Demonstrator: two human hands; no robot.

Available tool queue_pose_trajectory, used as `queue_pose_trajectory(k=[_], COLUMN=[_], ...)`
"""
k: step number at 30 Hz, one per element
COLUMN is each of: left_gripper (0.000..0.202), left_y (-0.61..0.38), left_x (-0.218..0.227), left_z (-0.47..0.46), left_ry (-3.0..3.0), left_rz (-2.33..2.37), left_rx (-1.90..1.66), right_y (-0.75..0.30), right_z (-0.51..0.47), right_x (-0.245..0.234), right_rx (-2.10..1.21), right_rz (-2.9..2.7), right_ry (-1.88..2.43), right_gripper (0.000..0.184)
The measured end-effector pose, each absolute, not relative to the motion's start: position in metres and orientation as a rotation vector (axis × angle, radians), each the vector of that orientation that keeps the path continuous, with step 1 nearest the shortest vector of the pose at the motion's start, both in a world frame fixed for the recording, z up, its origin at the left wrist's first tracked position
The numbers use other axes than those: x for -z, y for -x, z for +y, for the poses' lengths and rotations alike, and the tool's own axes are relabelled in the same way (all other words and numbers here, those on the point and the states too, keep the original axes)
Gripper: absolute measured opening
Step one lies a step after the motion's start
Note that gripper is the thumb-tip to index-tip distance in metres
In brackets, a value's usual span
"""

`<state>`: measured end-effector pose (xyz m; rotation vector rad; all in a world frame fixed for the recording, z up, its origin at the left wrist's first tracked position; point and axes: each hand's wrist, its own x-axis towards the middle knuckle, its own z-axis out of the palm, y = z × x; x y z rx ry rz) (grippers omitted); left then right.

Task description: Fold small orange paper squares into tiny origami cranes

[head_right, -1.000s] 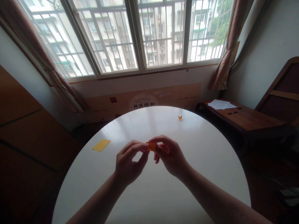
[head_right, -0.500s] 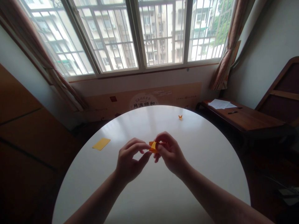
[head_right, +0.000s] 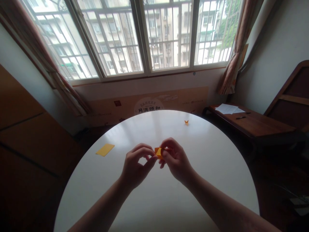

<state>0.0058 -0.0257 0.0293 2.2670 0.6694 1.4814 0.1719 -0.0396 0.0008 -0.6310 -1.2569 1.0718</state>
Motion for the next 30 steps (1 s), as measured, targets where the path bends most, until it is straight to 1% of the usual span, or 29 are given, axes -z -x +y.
queue_pose_trajectory(k=[6,8,11,13,16,20,22,30], left_gripper=[0.010,0.017,0.033,0.038,0.033,0.013,0.007,0.002], left_y=[-0.006,-0.007,-0.008,-0.010,-0.012,-0.012,-0.012,-0.010], left_x=[-0.026,-0.024,-0.019,-0.018,-0.018,-0.023,-0.024,-0.025], left_z=[-0.025,-0.025,-0.024,-0.024,-0.025,-0.027,-0.027,-0.026], left_ry=[-2.251,-2.230,-2.183,-2.131,-2.035,-1.954,-1.939,-1.938], left_rz=[0.694,0.729,0.782,0.820,0.902,0.993,1.009,1.019], left_rx=[-1.476,-1.466,-1.426,-1.408,-1.392,-1.376,-1.390,-1.438], right_y=[-0.172,-0.171,-0.171,-0.171,-0.169,-0.167,-0.167,-0.166], right_z=[-0.039,-0.039,-0.039,-0.039,-0.039,-0.038,-0.038,-0.036], right_x=[0.002,0.002,0.002,0.002,0.002,0.005,0.007,0.012], right_rx=[-1.078,-1.077,-1.081,-1.081,-1.084,-1.094,-1.103,-1.077], right_rz=[-1.245,-1.246,-1.250,-1.254,-1.263,-1.276,-1.282,-1.285], right_ry=[0.648,0.649,0.638,0.632,0.631,0.634,0.645,0.690], right_gripper=[0.012,0.012,0.012,0.012,0.015,0.016,0.016,0.019])
